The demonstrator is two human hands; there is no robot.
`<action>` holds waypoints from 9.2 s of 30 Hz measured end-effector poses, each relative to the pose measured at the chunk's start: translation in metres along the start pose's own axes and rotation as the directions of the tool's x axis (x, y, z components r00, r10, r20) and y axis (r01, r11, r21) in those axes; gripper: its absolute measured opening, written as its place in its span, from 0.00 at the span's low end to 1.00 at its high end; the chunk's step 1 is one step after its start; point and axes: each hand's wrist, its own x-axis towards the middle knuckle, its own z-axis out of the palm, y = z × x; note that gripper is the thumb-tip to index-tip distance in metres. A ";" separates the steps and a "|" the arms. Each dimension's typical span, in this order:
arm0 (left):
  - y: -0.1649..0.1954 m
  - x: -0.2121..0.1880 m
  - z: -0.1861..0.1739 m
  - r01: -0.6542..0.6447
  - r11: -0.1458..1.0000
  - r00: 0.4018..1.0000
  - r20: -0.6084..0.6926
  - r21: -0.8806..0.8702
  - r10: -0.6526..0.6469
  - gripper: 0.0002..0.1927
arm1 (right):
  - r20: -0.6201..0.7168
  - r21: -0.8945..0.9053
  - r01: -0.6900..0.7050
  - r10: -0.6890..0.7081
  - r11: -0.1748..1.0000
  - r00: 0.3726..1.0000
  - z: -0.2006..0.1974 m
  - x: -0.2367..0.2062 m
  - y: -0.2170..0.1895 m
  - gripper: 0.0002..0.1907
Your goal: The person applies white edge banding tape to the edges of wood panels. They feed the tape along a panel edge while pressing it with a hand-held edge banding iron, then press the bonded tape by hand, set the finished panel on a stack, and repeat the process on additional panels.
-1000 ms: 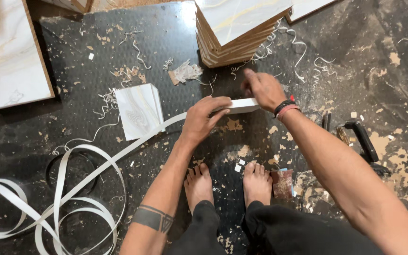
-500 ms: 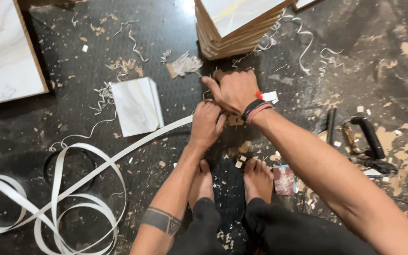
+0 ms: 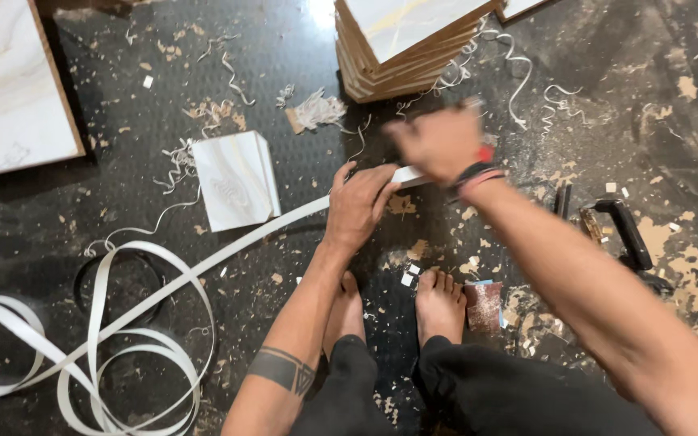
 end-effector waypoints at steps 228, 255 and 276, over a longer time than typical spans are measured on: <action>0.032 -0.018 0.003 -0.142 0.920 0.983 0.160 0.366 0.088 0.13 | -0.113 0.033 -0.204 0.206 0.978 0.972 -0.049 -0.105 0.002 0.26; 0.009 -0.033 -0.013 -0.096 0.968 0.985 0.160 0.232 0.060 0.12 | -0.039 0.149 -0.155 0.162 0.977 0.986 -0.042 -0.090 -0.015 0.22; -0.026 -0.044 -0.044 0.383 0.920 0.897 0.272 -0.079 -0.350 0.16 | 0.147 0.378 -0.266 0.226 0.887 0.963 -0.039 -0.070 -0.052 0.23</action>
